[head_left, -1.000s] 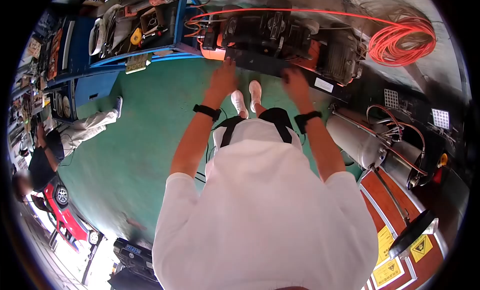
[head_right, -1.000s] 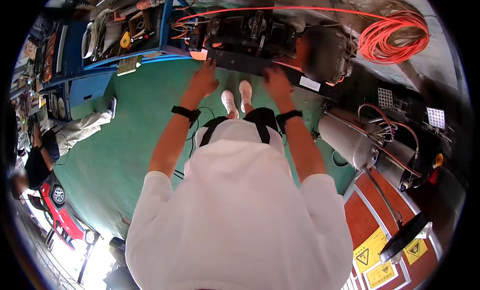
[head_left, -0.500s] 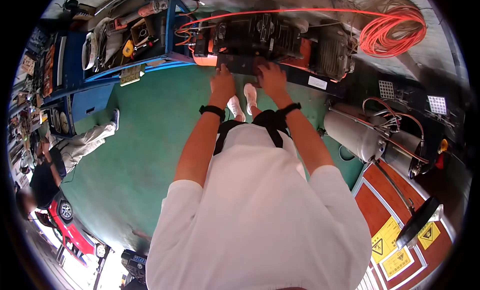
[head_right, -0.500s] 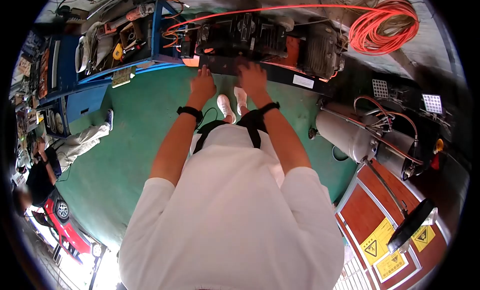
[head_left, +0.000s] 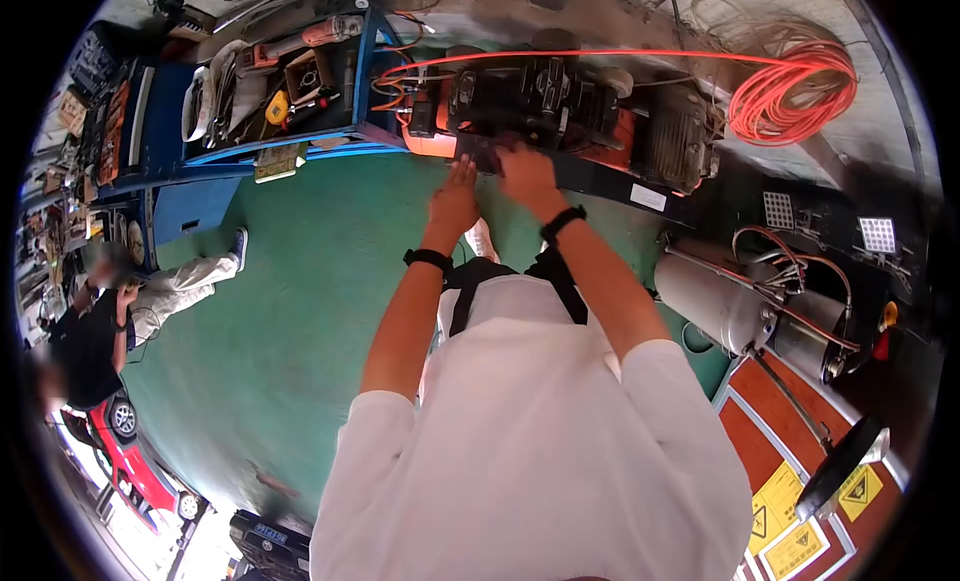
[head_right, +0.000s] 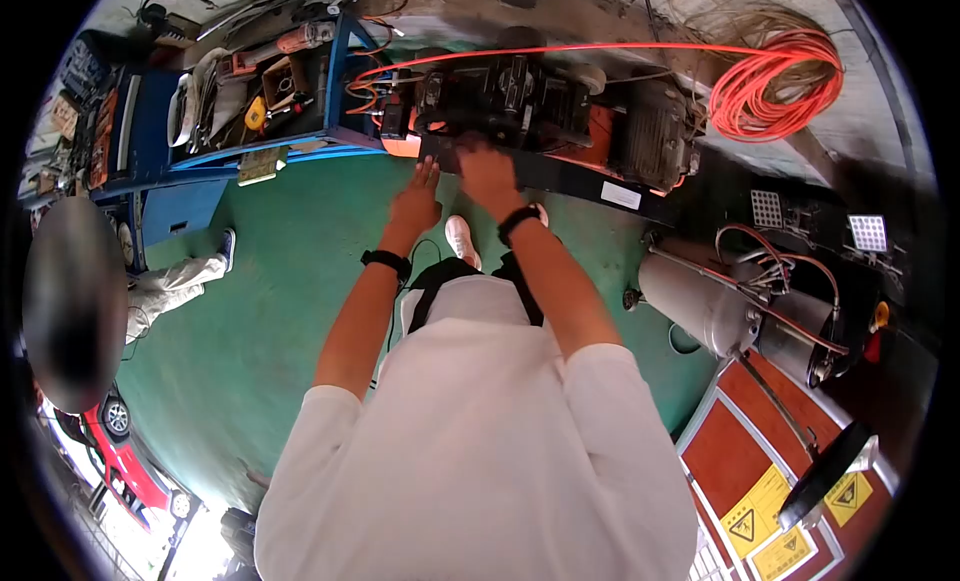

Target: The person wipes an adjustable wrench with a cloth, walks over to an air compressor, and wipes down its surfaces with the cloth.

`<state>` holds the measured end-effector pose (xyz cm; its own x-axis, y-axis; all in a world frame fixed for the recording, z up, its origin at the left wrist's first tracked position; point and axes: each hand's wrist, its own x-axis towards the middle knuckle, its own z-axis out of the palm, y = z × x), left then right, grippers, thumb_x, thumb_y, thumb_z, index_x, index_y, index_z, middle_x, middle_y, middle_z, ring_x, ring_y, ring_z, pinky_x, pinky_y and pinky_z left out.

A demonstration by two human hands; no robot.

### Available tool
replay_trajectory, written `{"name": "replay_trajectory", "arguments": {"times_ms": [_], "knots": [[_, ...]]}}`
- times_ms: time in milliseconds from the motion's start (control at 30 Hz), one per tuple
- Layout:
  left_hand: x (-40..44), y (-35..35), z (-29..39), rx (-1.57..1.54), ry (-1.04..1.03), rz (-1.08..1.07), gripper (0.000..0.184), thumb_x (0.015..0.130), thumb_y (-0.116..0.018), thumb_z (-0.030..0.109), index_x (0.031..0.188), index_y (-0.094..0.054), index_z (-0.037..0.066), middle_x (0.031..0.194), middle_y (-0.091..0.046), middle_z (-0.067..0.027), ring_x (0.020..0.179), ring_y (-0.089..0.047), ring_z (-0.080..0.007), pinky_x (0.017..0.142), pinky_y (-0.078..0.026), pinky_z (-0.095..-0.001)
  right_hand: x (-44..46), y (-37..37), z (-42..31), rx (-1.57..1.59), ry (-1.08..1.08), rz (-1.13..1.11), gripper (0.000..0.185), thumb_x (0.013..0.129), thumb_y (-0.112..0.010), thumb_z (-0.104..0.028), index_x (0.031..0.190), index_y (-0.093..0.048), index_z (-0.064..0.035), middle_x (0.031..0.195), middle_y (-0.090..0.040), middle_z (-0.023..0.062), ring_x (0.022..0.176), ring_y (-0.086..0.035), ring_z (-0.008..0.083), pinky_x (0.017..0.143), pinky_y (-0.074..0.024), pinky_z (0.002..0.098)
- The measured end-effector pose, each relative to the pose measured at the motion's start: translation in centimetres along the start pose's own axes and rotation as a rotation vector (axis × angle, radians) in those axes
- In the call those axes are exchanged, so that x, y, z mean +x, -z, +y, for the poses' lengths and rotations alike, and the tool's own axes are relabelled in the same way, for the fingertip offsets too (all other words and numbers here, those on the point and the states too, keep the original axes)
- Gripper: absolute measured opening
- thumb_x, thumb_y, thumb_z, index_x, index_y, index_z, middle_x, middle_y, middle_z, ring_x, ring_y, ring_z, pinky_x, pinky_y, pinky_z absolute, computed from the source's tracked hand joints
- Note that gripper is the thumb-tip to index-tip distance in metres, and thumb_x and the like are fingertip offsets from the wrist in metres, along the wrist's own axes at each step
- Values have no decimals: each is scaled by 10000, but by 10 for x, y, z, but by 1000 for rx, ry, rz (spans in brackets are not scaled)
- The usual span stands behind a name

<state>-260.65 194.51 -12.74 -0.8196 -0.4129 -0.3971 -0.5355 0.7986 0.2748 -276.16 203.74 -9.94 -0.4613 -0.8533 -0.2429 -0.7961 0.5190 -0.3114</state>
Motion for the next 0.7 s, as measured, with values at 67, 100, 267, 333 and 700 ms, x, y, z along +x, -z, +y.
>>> {"name": "replay_trajectory", "arguments": {"times_ms": [67, 100, 267, 333, 700], "knots": [[-2, -3, 4, -39, 3, 6, 712, 815, -584, 127, 1474, -323, 54, 1598, -196, -75, 1452, -253, -220, 971, -488, -448, -24, 10, 32, 5, -70, -59, 558, 680, -717, -243, 1219, -598, -166, 1122, -608, 145, 878, -663, 374, 732, -550, 475], [-1, -2, 6, -32, 19, -2, 723, 815, -584, 130, 1480, -311, 59, 1595, -202, -76, 1452, -253, -228, 978, -484, -447, -38, 14, 52, 12, -65, -25, 566, 676, -712, -238, 1226, -595, -173, 1110, -620, 138, 843, -672, 381, 711, -555, 479], [1, -26, 3, -170, 20, 101, 792, 784, -599, 123, 1500, -264, 77, 1603, -160, -85, 1462, -214, -270, 998, -462, -507, -93, 6, 139, 64, -207, 143, 503, 704, -661, -239, 1200, -591, -189, 1126, -609, 159, 804, -668, 375, 659, -556, 474], [3, -24, 11, -28, 102, 26, 785, 803, -590, 151, 1506, -251, 76, 1610, -128, -85, 1470, -185, -278, 1077, -327, -605, -96, 3, 150, 109, -178, 122, 514, 708, -662, -239, 1213, -584, -186, 1149, -601, 166, 789, -667, 378, 653, -555, 479], [15, -17, 56, 262, 368, -75, 769, 828, -554, 223, 1512, -242, 64, 1615, -126, -67, 1484, -141, -230, 1141, -103, -638, -119, 13, 199, 182, 56, 63, 562, 724, -730, -243, 1253, -542, -211, 1104, -532, 127, 1062, -571, 336, 699, -558, 465]]}}
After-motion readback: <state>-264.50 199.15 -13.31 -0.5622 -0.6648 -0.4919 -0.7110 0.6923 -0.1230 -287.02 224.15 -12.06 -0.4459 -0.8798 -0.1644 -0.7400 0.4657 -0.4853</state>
